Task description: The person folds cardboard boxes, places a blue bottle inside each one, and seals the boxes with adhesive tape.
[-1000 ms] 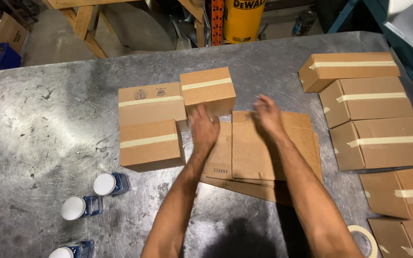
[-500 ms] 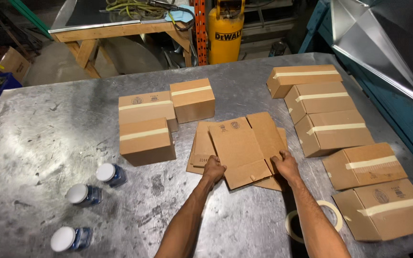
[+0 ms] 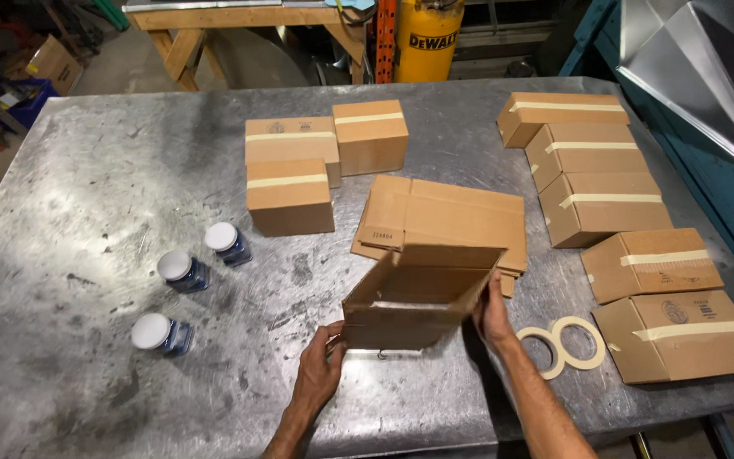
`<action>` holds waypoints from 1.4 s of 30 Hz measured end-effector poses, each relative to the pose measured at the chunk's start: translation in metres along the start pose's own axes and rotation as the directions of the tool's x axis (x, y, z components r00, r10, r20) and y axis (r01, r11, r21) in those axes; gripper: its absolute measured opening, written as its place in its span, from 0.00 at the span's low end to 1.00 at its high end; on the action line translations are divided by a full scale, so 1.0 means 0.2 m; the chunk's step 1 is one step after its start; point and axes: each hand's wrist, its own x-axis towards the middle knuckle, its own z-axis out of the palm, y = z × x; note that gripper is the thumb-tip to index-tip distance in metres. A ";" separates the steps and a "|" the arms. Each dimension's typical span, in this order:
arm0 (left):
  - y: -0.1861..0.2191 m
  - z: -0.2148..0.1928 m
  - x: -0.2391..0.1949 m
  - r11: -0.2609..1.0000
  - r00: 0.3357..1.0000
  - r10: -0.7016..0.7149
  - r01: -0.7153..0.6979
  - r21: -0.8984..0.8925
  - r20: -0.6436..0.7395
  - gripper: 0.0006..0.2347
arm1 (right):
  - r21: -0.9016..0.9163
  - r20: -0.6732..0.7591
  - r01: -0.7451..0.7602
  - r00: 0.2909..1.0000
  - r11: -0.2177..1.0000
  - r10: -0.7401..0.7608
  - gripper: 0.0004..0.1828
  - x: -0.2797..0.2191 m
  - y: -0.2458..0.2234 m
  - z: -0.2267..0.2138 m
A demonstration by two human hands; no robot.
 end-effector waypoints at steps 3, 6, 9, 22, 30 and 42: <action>0.05 -0.01 -0.12 0.992 0.992 0.123 -0.122 -0.014 0.025 0.18 | -0.101 -0.013 -0.305 0.952 0.947 0.305 0.57 -0.05 0.22 -0.05; -0.11 0.02 -0.18 0.997 0.998 0.064 -0.065 0.039 0.029 0.22 | -0.210 -0.010 -0.283 0.958 0.936 0.287 0.57 -0.10 0.26 -0.02; -0.11 -0.01 -0.22 0.999 0.999 0.037 -0.037 0.026 0.018 0.23 | -0.363 -0.008 -0.236 0.968 0.902 0.250 0.59 -0.16 0.28 -0.01; 0.30 -0.23 0.04 0.958 0.989 -0.110 0.133 -0.253 0.102 0.21 | -0.579 0.200 0.084 0.979 0.811 0.041 0.59 -0.49 -0.20 0.30; 0.52 -0.32 -0.03 0.937 0.977 -0.208 0.213 -0.277 0.050 0.15 | -0.556 0.418 0.171 0.903 0.813 0.097 0.64 -0.40 -0.35 0.33; 0.49 -0.38 -0.01 0.965 0.965 -0.251 0.256 -0.065 0.073 0.22 | -0.527 0.418 0.213 0.908 0.823 0.033 0.56 -0.39 -0.26 0.28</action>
